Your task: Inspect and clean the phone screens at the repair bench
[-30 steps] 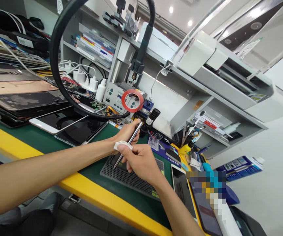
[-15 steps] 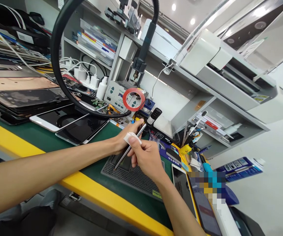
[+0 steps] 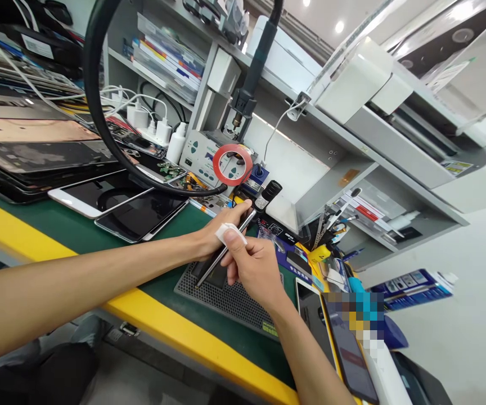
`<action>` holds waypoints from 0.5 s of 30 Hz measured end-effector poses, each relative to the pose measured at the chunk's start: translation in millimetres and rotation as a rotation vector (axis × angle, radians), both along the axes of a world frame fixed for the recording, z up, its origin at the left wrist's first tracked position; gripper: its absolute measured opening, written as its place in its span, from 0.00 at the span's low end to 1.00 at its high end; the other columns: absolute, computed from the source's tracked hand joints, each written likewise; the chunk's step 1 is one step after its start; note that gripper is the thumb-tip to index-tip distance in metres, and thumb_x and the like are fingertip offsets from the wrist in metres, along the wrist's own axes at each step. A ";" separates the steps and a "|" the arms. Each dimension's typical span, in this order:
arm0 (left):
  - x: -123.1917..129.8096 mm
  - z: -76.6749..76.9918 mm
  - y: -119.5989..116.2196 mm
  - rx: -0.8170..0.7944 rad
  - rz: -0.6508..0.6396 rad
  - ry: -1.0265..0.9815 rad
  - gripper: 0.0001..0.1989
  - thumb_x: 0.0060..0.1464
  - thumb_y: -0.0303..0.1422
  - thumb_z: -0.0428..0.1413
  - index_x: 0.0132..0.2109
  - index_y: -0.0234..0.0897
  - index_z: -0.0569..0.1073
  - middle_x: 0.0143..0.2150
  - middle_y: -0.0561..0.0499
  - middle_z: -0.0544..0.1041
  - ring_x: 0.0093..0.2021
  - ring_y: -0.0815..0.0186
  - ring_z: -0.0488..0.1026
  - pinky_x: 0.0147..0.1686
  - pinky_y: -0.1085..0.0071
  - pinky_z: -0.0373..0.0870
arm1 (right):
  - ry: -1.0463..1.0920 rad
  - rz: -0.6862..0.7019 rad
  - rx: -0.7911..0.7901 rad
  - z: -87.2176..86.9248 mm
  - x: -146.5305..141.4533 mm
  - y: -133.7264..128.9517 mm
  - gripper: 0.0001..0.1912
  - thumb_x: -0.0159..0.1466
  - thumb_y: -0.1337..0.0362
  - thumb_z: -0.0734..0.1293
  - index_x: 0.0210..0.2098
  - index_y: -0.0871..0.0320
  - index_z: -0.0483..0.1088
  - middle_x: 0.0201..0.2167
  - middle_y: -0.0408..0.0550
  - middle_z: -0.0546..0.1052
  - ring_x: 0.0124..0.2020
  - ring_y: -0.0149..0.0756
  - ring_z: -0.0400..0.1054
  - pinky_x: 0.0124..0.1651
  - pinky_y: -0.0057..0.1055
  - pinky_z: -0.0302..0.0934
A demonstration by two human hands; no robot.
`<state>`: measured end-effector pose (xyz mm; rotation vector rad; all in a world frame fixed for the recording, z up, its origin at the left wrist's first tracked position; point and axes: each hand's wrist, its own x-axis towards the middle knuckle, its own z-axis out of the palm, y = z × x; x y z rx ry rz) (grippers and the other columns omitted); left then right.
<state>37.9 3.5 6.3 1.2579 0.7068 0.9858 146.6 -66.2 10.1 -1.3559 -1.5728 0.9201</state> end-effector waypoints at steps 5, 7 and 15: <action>2.3 -2.1 1.8 -0.001 0.005 0.003 0.26 0.57 0.56 0.46 0.24 0.39 0.58 0.17 0.56 0.62 0.20 0.71 0.57 0.22 0.73 0.53 | -0.008 -0.012 -0.001 0.3 -1.0 -0.5 0.32 0.63 0.41 0.67 0.17 0.63 0.70 0.10 0.44 0.67 0.11 0.25 0.63 0.16 0.19 0.55; 3.2 -3.6 3.0 0.012 0.013 -0.003 0.26 0.57 0.56 0.46 0.24 0.40 0.57 0.18 0.56 0.61 0.20 0.72 0.56 0.22 0.72 0.53 | -0.004 -0.008 0.002 0.5 -1.5 -1.3 0.31 0.63 0.42 0.68 0.17 0.63 0.70 0.10 0.44 0.67 0.11 0.25 0.62 0.16 0.19 0.55; 5.1 -7.3 8.3 0.001 0.011 -0.015 0.26 0.56 0.58 0.47 0.27 0.39 0.60 0.20 0.56 0.63 0.23 0.70 0.60 0.23 0.73 0.56 | -0.033 0.024 -0.039 2.8 -4.7 -4.8 0.31 0.63 0.42 0.67 0.17 0.63 0.69 0.10 0.44 0.67 0.12 0.24 0.62 0.17 0.20 0.56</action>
